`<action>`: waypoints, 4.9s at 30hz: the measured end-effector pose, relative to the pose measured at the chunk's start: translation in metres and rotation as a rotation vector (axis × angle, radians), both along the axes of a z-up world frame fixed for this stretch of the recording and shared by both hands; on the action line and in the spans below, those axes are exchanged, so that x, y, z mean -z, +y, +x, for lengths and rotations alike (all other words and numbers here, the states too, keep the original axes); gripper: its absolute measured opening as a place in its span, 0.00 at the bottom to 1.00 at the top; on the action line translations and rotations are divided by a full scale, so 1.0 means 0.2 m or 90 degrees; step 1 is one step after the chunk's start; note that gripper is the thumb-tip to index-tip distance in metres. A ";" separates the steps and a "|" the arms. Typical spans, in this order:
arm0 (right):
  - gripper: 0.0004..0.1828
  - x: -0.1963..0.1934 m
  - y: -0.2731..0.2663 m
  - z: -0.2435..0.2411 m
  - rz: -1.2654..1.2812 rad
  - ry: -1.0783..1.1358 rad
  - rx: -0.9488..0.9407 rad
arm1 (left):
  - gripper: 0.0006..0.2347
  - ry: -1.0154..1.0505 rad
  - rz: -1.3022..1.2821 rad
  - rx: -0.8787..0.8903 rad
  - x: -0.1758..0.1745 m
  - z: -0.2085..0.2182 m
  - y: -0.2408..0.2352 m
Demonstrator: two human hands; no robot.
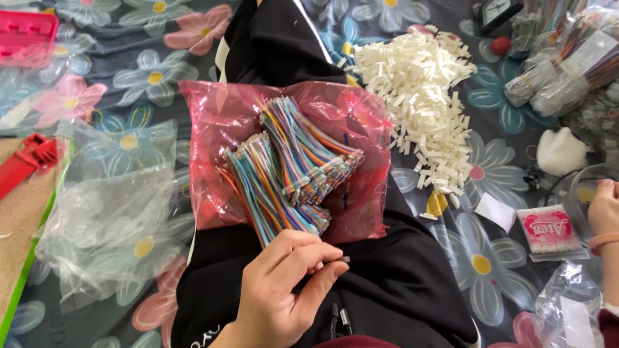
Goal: Attaching small white plastic connectors to the ends of multi-colored ribbon cables
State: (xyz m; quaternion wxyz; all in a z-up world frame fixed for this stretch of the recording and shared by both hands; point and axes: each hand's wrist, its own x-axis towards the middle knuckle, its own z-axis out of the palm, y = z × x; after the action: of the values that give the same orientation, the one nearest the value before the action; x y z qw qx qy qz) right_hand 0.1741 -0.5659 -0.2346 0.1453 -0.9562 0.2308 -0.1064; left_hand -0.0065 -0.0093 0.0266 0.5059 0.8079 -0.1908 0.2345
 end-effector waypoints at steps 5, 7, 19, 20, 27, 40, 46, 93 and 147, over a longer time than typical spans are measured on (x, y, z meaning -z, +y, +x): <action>0.13 0.01 0.07 -0.02 -0.077 -0.114 -0.062 | 0.03 -0.015 -0.002 0.009 -0.03 0.00 -0.02; 0.08 0.02 0.13 0.01 -0.161 -0.180 -0.158 | 0.03 -0.028 -0.007 0.009 -0.02 0.01 -0.03; 0.27 -0.25 0.66 0.08 -0.295 0.279 -0.181 | 0.04 0.002 0.008 0.054 -0.05 0.01 -0.03; 0.20 -0.21 0.65 0.08 -0.379 0.256 -0.174 | 0.04 -0.005 0.008 0.075 -0.05 0.01 -0.03; 0.16 0.00 0.55 0.07 -0.518 0.167 -0.193 | 0.03 -0.021 -0.007 0.117 -0.07 0.01 -0.03; 0.18 -0.01 0.60 0.00 -0.472 0.262 -0.140 | 0.04 -0.001 -0.008 0.100 -0.07 -0.01 -0.03; 0.13 0.04 0.51 0.00 -0.482 0.156 -0.198 | 0.04 -0.004 -0.010 0.098 -0.07 -0.01 -0.03; 0.42 -1.10 2.00 -0.50 0.222 0.310 -0.392 | 0.21 0.242 0.123 -0.316 0.07 0.21 0.48; 0.29 -1.43 2.15 -0.28 0.412 0.360 -0.418 | 0.20 0.786 -0.606 -0.137 0.13 0.24 0.12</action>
State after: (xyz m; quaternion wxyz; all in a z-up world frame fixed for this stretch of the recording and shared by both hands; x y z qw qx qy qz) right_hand 0.1183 -0.1353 0.0513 0.3905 -0.8757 -0.0292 0.2827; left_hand 0.0413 0.0148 0.0007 0.7866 0.5023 0.3249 -0.1528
